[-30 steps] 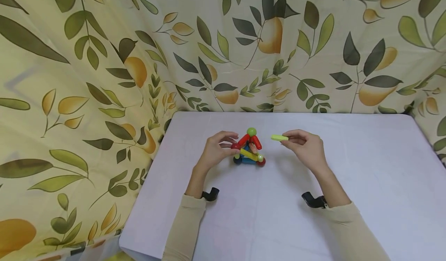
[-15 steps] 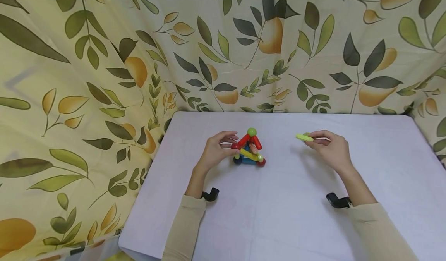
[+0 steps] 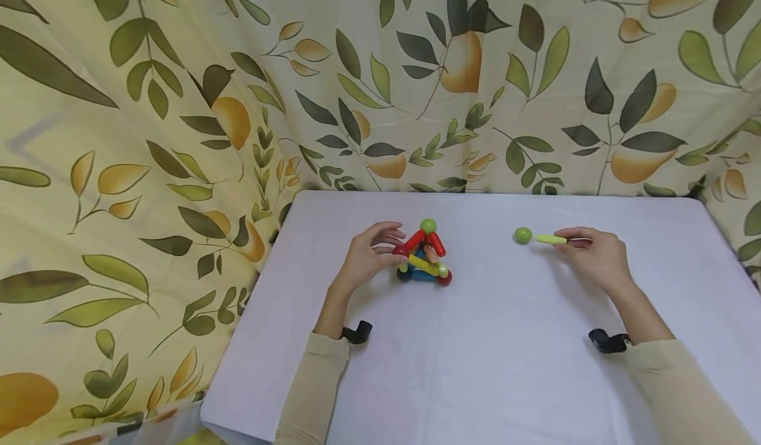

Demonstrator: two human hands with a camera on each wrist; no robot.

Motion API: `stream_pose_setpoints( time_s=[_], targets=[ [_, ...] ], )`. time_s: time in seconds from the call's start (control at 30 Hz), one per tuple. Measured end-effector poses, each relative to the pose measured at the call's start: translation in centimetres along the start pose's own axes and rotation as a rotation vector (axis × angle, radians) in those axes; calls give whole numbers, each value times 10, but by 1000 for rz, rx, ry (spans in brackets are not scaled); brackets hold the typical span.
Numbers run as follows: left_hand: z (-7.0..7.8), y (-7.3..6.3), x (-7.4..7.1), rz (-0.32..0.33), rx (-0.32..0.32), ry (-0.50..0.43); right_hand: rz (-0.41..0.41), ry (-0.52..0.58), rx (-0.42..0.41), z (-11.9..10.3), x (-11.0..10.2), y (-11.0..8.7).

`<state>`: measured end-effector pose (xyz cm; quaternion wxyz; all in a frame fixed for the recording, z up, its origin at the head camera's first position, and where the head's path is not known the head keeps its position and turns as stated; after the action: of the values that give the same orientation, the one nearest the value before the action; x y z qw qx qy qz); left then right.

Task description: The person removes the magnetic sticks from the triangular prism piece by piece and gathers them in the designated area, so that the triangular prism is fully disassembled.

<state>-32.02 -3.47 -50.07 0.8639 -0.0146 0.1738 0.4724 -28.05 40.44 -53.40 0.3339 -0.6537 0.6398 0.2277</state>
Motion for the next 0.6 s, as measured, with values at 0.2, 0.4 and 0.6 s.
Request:
stream_pose_setpoints(
  time_s=[0.2,0.4,0.6],
  targets=[
    [-1,0,1,-5,1,-24,-4,-58,20,21,-11,5],
    [-2,0,1,-11,11,-23,-11,-102,34,34,-17,10],
    [0,0,-1,-16,29,-21,-37,-109,50,41,-14,15]
  ],
)
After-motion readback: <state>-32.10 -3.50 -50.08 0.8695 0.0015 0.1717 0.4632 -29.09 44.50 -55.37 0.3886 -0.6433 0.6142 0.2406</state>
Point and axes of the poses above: each hand's wrist, its own y-axis towards the middle knuckle, its own x-axis out of the palm, z = x × y, the point moved 10 cm from there along y, towards the middle knuckle, and after that the axes turned 11 degrees about -z, right-handed, at the moved point
